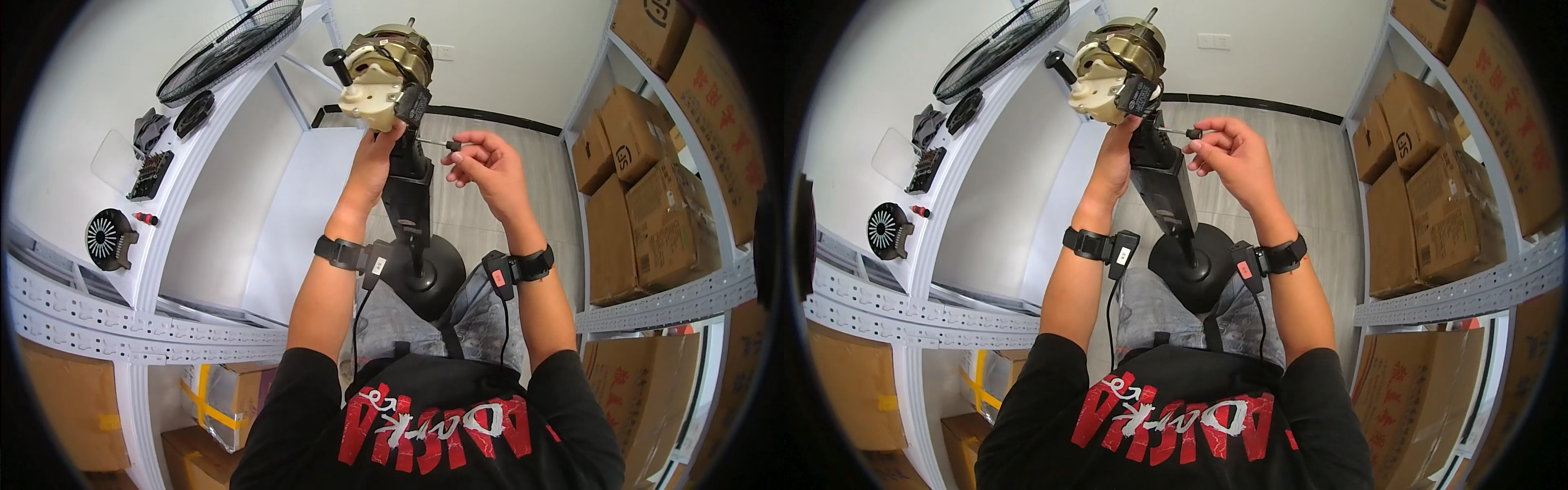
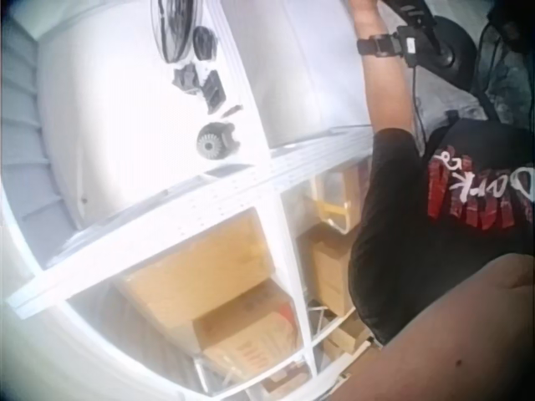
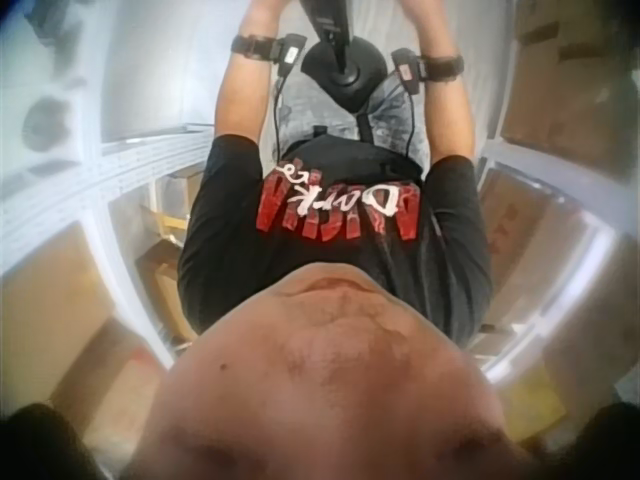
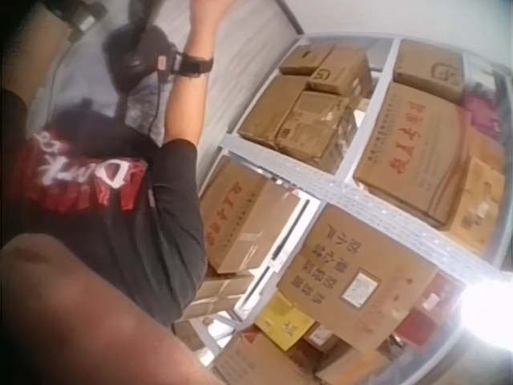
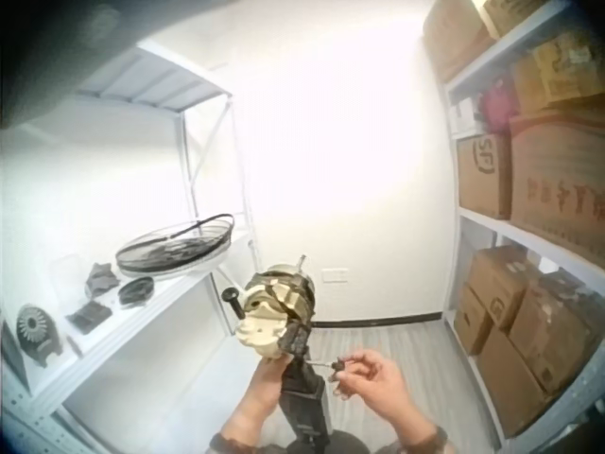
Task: The person secures a mechanical component onto a black stand using a screwdriver. They tighten a screw, rotate the component to check alignment, and continue adjusting the fastener.
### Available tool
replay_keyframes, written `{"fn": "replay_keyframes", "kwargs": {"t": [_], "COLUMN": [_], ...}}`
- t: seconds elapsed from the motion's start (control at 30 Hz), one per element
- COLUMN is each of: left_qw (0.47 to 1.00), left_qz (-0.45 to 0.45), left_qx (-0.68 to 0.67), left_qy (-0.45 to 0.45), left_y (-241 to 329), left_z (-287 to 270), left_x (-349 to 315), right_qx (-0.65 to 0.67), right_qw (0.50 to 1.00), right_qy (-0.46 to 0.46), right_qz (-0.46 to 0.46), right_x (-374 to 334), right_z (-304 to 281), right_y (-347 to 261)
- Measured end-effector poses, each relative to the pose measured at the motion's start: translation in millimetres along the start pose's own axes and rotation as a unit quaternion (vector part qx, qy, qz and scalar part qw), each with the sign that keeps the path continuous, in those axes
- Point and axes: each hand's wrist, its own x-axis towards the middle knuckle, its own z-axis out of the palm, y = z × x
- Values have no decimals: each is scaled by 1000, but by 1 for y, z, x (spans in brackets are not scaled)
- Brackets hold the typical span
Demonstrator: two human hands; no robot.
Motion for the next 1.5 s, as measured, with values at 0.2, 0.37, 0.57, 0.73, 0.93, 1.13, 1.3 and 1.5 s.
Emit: {"fn": "replay_keyframes", "kwargs": {"t": [0.2, 0.37, 0.57, 0.73, 0.93, 1.13, 1.3, 1.5], "left_qw": [1000, 1000, 999, 999, 999, 1000, 999, 999], "left_qz": [8, -6, 32, 38, 38, -3, 40, 26], "left_qx": [-11, -11, 10, 16, 15, -7, 9, 10], "left_qy": [-2, -20, 5, 18, 25, -11, 28, 16], "left_y": [-1, -2, -2, 0, 5, 1, 1, -3], "left_z": [0, -4, 3, 5, 10, -3, 6, 0], "left_x": [1, 3, 3, 1, -2, 2, 0, 2], "right_qx": [-77, -61, -6, -14, -71, -82, 17, -91], "right_qw": [994, 998, 1000, 999, 997, 997, 1000, 992], "right_qy": [-1, 26, 12, -7, 37, 12, 5, -15], "right_qz": [71, 4, -21, 44, 9, 11, 1, 88], "right_x": [12, 9, 8, -1, 11, 11, 6, 10], "right_z": [-8, 4, 1, -1, 3, 1, 4, -7], "right_y": [0, -3, 8, -4, 2, 1, 3, -4]}}
